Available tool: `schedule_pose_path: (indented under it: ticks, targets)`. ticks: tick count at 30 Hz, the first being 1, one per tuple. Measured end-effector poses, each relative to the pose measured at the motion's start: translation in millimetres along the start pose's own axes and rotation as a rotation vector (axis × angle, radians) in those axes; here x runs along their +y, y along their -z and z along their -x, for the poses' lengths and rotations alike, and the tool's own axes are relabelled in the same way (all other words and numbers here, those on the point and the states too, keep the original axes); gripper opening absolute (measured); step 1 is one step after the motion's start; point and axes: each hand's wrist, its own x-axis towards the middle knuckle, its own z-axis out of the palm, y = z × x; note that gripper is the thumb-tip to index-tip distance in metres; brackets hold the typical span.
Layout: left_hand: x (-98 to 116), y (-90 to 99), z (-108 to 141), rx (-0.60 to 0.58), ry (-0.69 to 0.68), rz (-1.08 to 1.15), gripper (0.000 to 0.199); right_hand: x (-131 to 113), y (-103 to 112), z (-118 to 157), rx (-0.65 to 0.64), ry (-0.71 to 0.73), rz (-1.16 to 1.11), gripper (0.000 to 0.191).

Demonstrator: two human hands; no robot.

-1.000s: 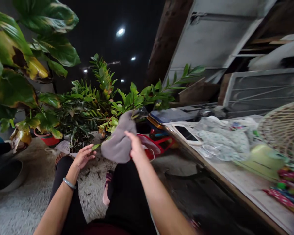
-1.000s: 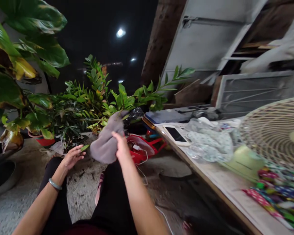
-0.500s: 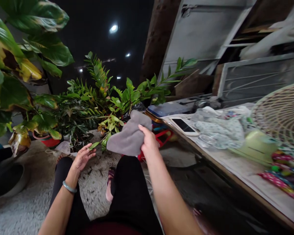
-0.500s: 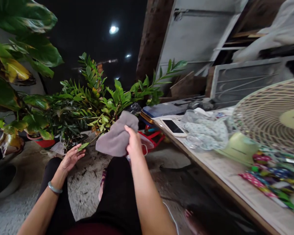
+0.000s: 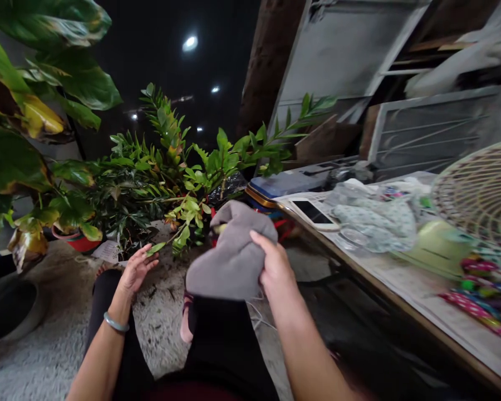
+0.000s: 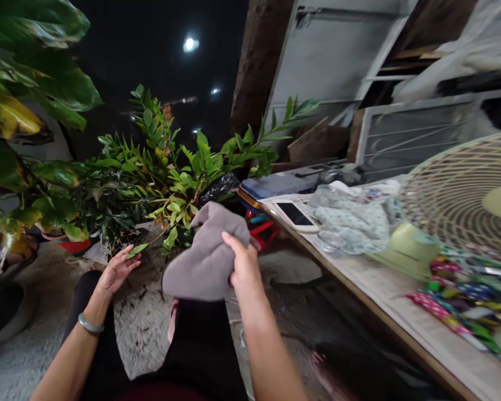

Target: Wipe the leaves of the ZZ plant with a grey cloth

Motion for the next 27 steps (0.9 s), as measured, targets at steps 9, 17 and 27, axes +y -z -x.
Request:
schedule_pose_path:
  ticks: [9, 17, 27]
  targets:
    - [0, 4.1, 3, 0.071, -0.005, -0.028, 0.043, 86, -35, 77, -0.464, -0.243, 0.205, 0.022]
    - [-1, 7.4, 0, 0.047, 0.001, -0.047, 0.042, 34, 6, 11, -0.060, -0.149, 0.098, 0.041]
    - [-2, 11.1, -1, 0.083, -0.047, -0.031, 0.041, 102, -51, 39, -0.440, -0.424, 0.260, 0.016]
